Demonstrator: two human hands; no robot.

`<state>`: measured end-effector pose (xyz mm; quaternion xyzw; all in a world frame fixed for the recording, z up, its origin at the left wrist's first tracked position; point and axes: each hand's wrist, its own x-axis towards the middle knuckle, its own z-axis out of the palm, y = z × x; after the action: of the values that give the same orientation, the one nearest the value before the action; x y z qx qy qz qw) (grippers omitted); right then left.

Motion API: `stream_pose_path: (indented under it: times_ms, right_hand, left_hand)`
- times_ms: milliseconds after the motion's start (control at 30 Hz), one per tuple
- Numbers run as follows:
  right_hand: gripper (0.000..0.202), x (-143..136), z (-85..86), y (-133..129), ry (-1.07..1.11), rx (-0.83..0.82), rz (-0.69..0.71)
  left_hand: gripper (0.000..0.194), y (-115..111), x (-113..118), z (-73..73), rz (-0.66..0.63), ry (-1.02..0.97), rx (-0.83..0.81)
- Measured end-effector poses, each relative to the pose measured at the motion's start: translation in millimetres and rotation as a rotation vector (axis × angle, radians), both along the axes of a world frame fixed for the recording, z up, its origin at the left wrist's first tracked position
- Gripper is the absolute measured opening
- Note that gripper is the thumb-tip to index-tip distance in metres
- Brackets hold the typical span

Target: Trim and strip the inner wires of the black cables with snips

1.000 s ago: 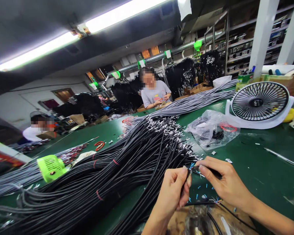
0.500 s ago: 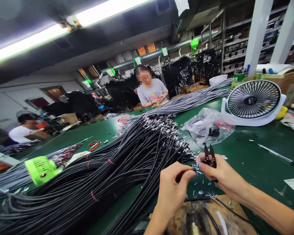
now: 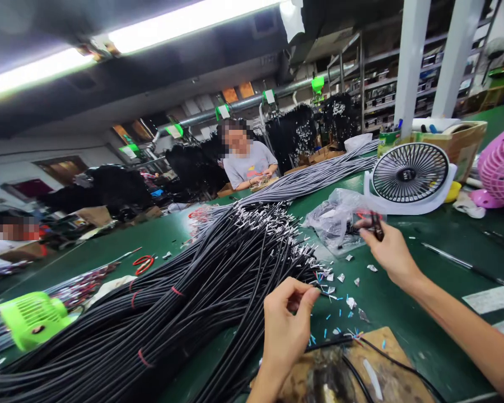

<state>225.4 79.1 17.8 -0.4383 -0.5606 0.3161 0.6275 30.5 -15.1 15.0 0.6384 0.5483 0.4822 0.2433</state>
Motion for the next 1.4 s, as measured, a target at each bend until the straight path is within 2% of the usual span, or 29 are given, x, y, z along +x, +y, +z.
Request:
stream_pose_path:
  times_ms: [100,200,300,433,633,700,833,900,1067,1167,1400]
  right_hand:
    - [0.012,-8.2,7.0,-19.9,-0.148,0.046,0.096]
    - [0.015,-22.0,10.4,-42.2,-0.34,0.109,0.218]
    - [0.014,-27.2,10.3,-50.3,-0.394,0.169,0.245]
    - [0.015,-26.7,9.0,-51.8,-0.406,0.166,0.194]
    - [0.013,-31.9,7.1,-60.5,-0.364,0.165,0.292]
    - [0.015,-34.0,6.3,-60.4,-0.315,0.12,0.322]
    - [0.026,-38.4,3.1,-55.8,-0.12,-0.192,0.525]
    - [0.03,-39.7,1.6,-55.8,-0.084,-0.251,0.585]
    - [0.028,-37.6,0.4,-67.2,-0.2,-0.048,0.467]
    - [0.025,-36.8,0.2,-72.0,-0.286,0.02,0.46]
    - [0.025,-38.2,2.0,-70.2,-0.286,0.049,0.498]
  left_hand:
    - [0.028,2.8,-2.5,-0.7,-0.021,-0.081,-0.075]
    - [0.03,2.8,-2.8,-2.2,-0.038,-0.136,-0.114]
    - [0.029,1.8,-1.7,-2.6,-0.038,-0.135,-0.108]
    - [0.022,0.3,0.8,-1.7,0.033,-0.096,-0.012]
    - [0.015,-2.5,6.4,-4.1,0.071,-0.041,0.179]
    - [0.016,-1.9,5.9,-5.0,0.051,-0.059,0.181]
    - [0.018,0.5,-0.5,-5.3,-0.048,-0.189,0.143]
    - [0.019,0.1,-3.4,-4.4,-0.067,-0.228,0.179]
    - [0.019,-4.8,-3.6,-1.1,0.034,-0.153,0.409]
    - [0.02,-5.4,-1.1,-0.7,0.074,-0.083,0.52]
    - [0.021,-4.9,1.2,-2.9,0.078,0.006,0.592]
